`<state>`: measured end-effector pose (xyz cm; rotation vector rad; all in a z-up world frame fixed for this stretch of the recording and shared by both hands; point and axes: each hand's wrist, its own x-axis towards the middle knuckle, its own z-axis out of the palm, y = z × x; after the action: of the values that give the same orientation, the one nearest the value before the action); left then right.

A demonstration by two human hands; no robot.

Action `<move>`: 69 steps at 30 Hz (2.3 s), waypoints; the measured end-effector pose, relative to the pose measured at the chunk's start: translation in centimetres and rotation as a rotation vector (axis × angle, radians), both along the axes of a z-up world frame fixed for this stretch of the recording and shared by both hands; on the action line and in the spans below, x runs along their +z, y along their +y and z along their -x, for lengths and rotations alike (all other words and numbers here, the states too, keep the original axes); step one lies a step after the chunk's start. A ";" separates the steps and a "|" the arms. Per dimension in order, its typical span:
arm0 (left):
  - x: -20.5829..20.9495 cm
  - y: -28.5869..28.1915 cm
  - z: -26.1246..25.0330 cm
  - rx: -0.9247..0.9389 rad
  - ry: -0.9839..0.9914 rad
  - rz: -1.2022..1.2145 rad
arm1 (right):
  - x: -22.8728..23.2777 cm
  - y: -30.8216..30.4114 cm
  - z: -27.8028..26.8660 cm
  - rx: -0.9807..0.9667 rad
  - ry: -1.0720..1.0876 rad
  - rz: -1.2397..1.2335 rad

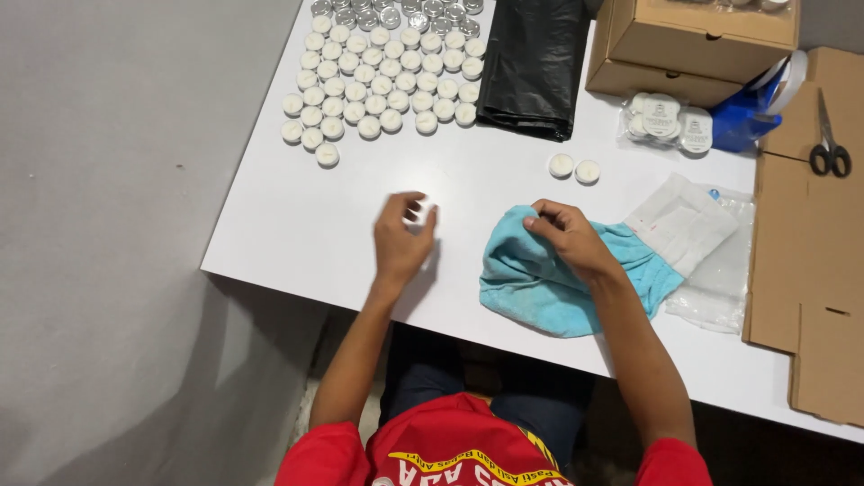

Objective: Cleaning individual candle bases with a cloth and placing them into a plastic bag for packaging.

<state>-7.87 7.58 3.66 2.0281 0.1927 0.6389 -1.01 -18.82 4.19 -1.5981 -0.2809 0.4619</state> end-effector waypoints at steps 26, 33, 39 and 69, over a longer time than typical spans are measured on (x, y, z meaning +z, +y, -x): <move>2.5 1.4 -1.6 -0.120 -0.117 -0.092 | -3.9 -0.3 0.3 -0.266 -0.034 -0.050; 2.0 -7.6 -4.6 -0.514 -0.171 -0.018 | -5.1 -2.1 -1.0 -0.492 -0.062 -0.116; -0.1 -9.4 -7.9 -0.511 -0.314 -0.166 | -3.7 -2.0 -1.5 -0.514 0.067 -0.377; -3.9 -7.6 -8.5 -0.655 -0.415 0.011 | -8.3 -2.8 -1.5 -0.260 -0.204 -0.110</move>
<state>0.59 -0.01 -0.26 1.7509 -0.6828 0.6071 0.45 -21.58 -4.16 -1.5488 -0.2439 0.0820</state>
